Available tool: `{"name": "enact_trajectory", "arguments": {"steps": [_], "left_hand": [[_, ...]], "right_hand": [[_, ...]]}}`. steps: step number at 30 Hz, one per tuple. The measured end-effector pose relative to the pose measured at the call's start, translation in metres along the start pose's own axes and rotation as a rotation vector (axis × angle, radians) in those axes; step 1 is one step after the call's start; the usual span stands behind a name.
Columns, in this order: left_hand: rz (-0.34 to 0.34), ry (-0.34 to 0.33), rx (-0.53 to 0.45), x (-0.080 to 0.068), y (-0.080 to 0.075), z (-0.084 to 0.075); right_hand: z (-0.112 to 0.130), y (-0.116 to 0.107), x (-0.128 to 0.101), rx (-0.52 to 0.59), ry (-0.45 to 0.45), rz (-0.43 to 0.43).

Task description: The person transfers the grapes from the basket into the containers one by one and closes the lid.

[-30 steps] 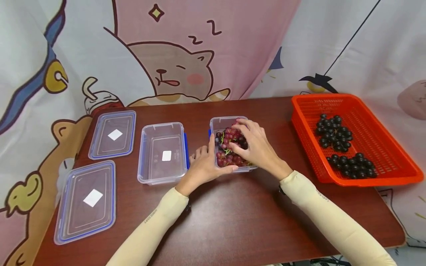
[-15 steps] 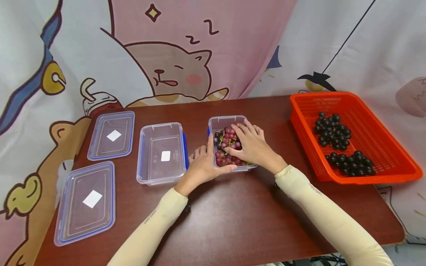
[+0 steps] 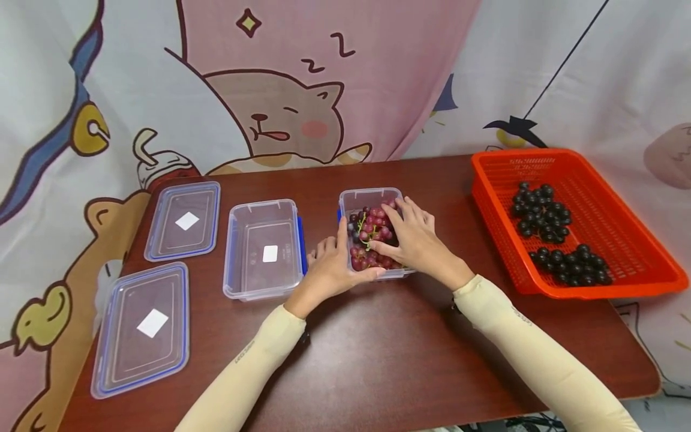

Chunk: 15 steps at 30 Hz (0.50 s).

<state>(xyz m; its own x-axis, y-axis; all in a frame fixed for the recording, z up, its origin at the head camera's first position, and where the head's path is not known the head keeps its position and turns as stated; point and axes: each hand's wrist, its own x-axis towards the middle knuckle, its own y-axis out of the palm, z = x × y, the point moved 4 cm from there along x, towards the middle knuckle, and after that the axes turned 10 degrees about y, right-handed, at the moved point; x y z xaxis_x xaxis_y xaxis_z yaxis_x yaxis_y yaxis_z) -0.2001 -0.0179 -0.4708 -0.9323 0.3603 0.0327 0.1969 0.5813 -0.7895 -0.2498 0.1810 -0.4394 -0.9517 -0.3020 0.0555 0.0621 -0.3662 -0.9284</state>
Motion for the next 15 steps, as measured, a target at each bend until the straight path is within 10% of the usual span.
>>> {"name": "enact_trajectory", "arguments": {"steps": [15], "left_hand": [[-0.003,0.012,-0.029,0.0034,0.0044,0.0061]], "right_hand": [[0.0004,-0.0017,-0.0093,0.101,-0.05,-0.022]]}}
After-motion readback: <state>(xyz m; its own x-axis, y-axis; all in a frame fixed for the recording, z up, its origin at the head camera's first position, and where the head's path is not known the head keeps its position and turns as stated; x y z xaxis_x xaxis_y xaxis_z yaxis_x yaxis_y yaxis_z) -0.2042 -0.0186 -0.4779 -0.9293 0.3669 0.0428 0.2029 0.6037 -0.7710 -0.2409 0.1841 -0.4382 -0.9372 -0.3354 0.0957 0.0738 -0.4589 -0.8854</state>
